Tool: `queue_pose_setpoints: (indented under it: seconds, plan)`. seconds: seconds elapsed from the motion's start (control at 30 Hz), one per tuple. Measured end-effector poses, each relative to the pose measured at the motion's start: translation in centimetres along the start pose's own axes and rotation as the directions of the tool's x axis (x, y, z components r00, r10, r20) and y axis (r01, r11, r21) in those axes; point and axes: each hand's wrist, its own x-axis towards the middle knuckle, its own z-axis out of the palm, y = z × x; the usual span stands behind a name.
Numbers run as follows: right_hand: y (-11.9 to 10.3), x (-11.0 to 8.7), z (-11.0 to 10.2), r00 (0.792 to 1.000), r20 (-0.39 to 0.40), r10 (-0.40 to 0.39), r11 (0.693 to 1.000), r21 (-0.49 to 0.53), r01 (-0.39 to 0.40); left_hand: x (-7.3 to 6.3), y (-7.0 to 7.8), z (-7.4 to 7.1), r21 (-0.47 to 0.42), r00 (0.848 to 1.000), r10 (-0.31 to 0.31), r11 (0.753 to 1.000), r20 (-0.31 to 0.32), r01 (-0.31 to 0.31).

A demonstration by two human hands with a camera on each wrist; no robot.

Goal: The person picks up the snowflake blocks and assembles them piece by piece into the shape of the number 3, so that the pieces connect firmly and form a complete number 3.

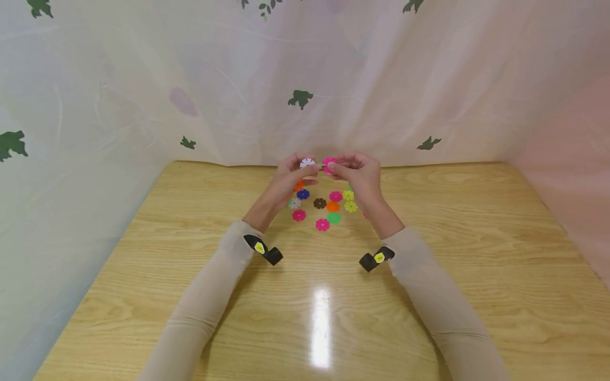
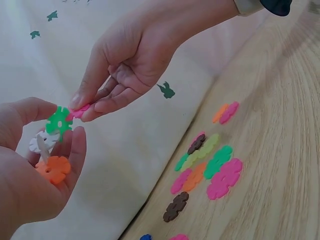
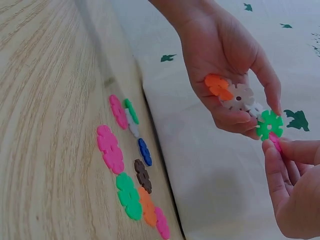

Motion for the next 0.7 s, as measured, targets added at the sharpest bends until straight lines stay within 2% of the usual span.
queue_pose_setpoints:
  seconds: [0.2,0.37,0.57,0.7]
  plan:
    - [-0.04,-0.03,-0.06,1.000,0.005,0.023,0.999,-0.023,-0.023,-0.06,0.22,-0.19,0.031,0.998,-0.051,0.998,0.028,0.050]
    - [0.10,0.00,-0.13,0.998,0.010,0.054,0.997,-0.052,-0.053,-0.01,0.13,-0.23,0.013,0.996,-0.084,0.996,0.016,0.084]
    - [0.20,-0.12,-0.08,0.998,0.025,0.051,0.998,-0.041,-0.050,0.07,-0.18,-0.12,-0.039,0.999,-0.053,0.998,0.005,0.054]
    - [0.18,-0.12,-0.08,0.998,0.023,0.064,0.997,-0.043,-0.063,0.05,-0.26,-0.07,-0.041,0.999,-0.040,0.998,0.022,0.041]
